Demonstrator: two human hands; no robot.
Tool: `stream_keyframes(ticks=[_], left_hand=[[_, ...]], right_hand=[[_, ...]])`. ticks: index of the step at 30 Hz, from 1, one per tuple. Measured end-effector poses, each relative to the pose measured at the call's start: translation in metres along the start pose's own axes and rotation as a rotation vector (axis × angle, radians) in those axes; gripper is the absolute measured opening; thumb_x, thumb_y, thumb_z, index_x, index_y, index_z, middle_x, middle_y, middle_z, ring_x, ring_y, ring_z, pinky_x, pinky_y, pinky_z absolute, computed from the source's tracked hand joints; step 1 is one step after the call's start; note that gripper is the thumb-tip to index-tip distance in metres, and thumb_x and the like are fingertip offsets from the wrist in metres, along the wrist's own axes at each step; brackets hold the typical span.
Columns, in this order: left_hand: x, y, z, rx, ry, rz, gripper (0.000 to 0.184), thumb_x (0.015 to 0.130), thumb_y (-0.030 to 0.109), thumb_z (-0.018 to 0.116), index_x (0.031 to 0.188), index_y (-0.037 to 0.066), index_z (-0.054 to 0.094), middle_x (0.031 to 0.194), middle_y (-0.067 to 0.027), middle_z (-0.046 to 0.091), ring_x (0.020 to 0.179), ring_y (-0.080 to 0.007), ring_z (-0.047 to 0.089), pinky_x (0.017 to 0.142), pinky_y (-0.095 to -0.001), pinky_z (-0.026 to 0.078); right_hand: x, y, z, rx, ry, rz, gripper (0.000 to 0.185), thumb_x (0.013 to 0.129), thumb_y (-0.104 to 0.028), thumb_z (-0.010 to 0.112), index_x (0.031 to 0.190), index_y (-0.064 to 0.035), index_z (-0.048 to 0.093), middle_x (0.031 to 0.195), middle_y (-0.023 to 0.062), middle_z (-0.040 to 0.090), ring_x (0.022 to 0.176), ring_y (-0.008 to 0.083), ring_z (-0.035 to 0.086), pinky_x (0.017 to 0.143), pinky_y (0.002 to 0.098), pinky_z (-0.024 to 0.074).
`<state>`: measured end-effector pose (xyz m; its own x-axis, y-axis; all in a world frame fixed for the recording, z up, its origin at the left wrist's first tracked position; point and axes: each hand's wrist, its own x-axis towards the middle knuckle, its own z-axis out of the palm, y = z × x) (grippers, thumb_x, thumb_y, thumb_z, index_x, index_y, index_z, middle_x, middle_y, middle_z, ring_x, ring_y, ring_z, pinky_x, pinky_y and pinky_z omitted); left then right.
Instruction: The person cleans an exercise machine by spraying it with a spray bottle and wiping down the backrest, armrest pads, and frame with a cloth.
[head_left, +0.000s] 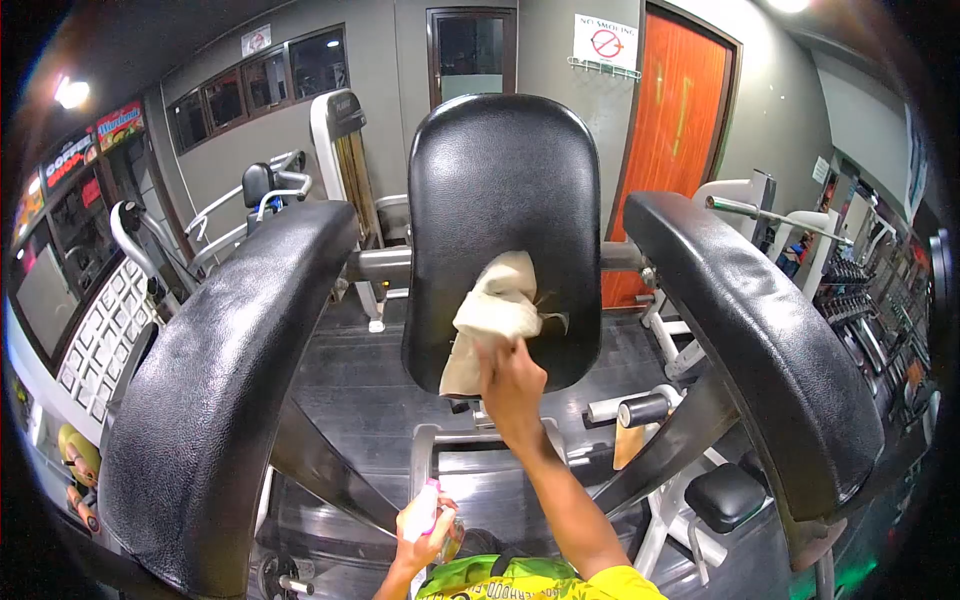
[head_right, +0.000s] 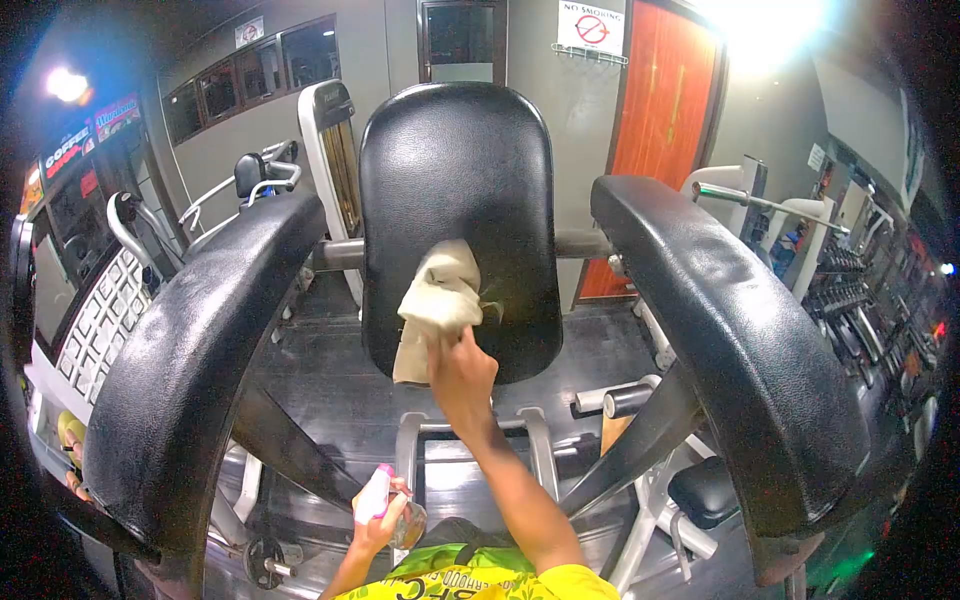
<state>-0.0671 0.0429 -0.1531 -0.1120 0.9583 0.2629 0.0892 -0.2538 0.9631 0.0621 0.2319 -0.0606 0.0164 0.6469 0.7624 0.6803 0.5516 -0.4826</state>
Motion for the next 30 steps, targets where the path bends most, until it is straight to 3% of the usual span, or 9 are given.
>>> stream_keyframes(ticks=[5, 9, 11, 17, 20, 24, 26, 27, 30], left_hand=[[0.002, -0.004, -0.003, -0.023, -0.016, 0.019, 0.018, 0.084, -0.004, 0.056, 0.102, -0.007, 0.055, 0.085, -0.0126, 0.062, 0.058, -0.0138, 0.059, 0.052, -0.0258, 0.048], [0.004, -0.007, -0.008, 0.012, -0.036, 0.051, 0.019, 0.084, -0.005, 0.055, 0.104, -0.007, 0.053, 0.085, -0.0113, 0.061, 0.057, -0.0125, 0.058, 0.051, -0.0250, 0.047], [-0.003, -0.005, -0.009, 0.021, -0.044, 0.048, 0.019, 0.085, -0.005, 0.054, 0.104, -0.008, 0.052, 0.085, -0.0109, 0.060, 0.056, -0.0121, 0.058, 0.051, -0.0248, 0.047], [-0.001, -0.002, -0.008, -0.008, -0.031, 0.032, 0.019, 0.085, -0.005, 0.055, 0.103, -0.008, 0.053, 0.084, -0.0110, 0.061, 0.055, -0.0117, 0.057, 0.051, -0.0247, 0.047], [-0.001, -0.005, -0.009, 0.047, -0.039, 0.025, 0.019, 0.085, -0.005, 0.055, 0.104, -0.008, 0.053, 0.084, -0.0110, 0.061, 0.055, -0.0121, 0.058, 0.051, -0.0247, 0.047], [-0.001, 0.000, -0.007, 0.031, 0.000, -0.011, 0.018, 0.085, -0.004, 0.055, 0.102, -0.008, 0.053, 0.083, -0.0108, 0.061, 0.058, -0.0115, 0.058, 0.051, -0.0247, 0.048], [0.001, 0.000, -0.007, -0.001, -0.008, -0.059, 0.018, 0.085, -0.004, 0.056, 0.102, -0.007, 0.053, 0.082, -0.0107, 0.061, 0.059, -0.0112, 0.058, 0.051, -0.0247, 0.048], [0.002, 0.001, -0.006, -0.014, 0.003, -0.048, 0.018, 0.085, -0.003, 0.056, 0.102, -0.007, 0.053, 0.082, -0.0109, 0.062, 0.060, -0.0109, 0.058, 0.052, -0.0247, 0.048], [0.005, -0.001, -0.004, -0.010, 0.009, -0.050, 0.017, 0.085, -0.002, 0.057, 0.101, -0.007, 0.054, 0.082, -0.0108, 0.062, 0.061, -0.0106, 0.058, 0.052, -0.0246, 0.048]], right_hand=[[-0.070, 0.032, 0.041, -0.184, -0.134, 0.047, 0.011, 0.078, -0.017, 0.061, 0.075, -0.0063, 0.063, 0.070, 0.0139, 0.060, 0.062, 0.0309, 0.064, 0.050, 0.0401, 0.0500], [-0.147, 0.056, 0.052, -0.061, -0.234, 0.160, 0.014, 0.079, -0.018, 0.059, 0.086, -0.0078, 0.065, 0.079, 0.0145, 0.065, 0.067, 0.0346, 0.064, 0.061, 0.0468, 0.0505], [-0.155, 0.060, 0.047, -0.112, -0.502, 0.293, 0.018, 0.082, -0.021, 0.059, 0.092, -0.0084, 0.065, 0.080, 0.0149, 0.065, 0.070, 0.0354, 0.064, 0.062, 0.0473, 0.0503], [-0.120, 0.050, 0.020, 0.171, -0.258, 0.100, 0.023, 0.078, -0.019, 0.067, 0.094, -0.0036, 0.062, 0.079, 0.0195, 0.064, 0.069, 0.0380, 0.064, 0.058, 0.0430, 0.0502], [-0.047, 0.025, -0.008, 0.314, 0.121, -0.058, 0.019, 0.075, -0.012, 0.064, 0.091, -0.0023, 0.062, 0.083, 0.0193, 0.062, 0.071, 0.0395, 0.060, 0.060, 0.0445, 0.0484], [-0.003, 0.012, -0.014, 0.065, 0.202, 0.089, 0.024, 0.076, -0.012, 0.064, 0.099, -0.0050, 0.060, 0.084, 0.0176, 0.063, 0.072, 0.0408, 0.061, 0.064, 0.0467, 0.0489], [-0.019, 0.026, -0.001, -0.198, -0.060, 0.178, 0.027, 0.069, -0.009, 0.070, 0.095, -0.0048, 0.061, 0.087, 0.0184, 0.063, 0.076, 0.0391, 0.061, 0.066, 0.0446, 0.0500], [-0.031, 0.043, 0.013, -0.198, 0.177, -0.050, 0.025, 0.065, -0.008, 0.070, 0.088, -0.0053, 0.062, 0.086, 0.0195, 0.062, 0.072, 0.0376, 0.061, 0.062, 0.0465, 0.0498], [-0.095, 0.058, 0.017, -0.343, -0.282, 0.140, 0.012, 0.070, -0.016, 0.066, 0.070, -0.0046, 0.061, 0.073, 0.0171, 0.062, 0.066, 0.0349, 0.061, 0.056, 0.0461, 0.0469]])
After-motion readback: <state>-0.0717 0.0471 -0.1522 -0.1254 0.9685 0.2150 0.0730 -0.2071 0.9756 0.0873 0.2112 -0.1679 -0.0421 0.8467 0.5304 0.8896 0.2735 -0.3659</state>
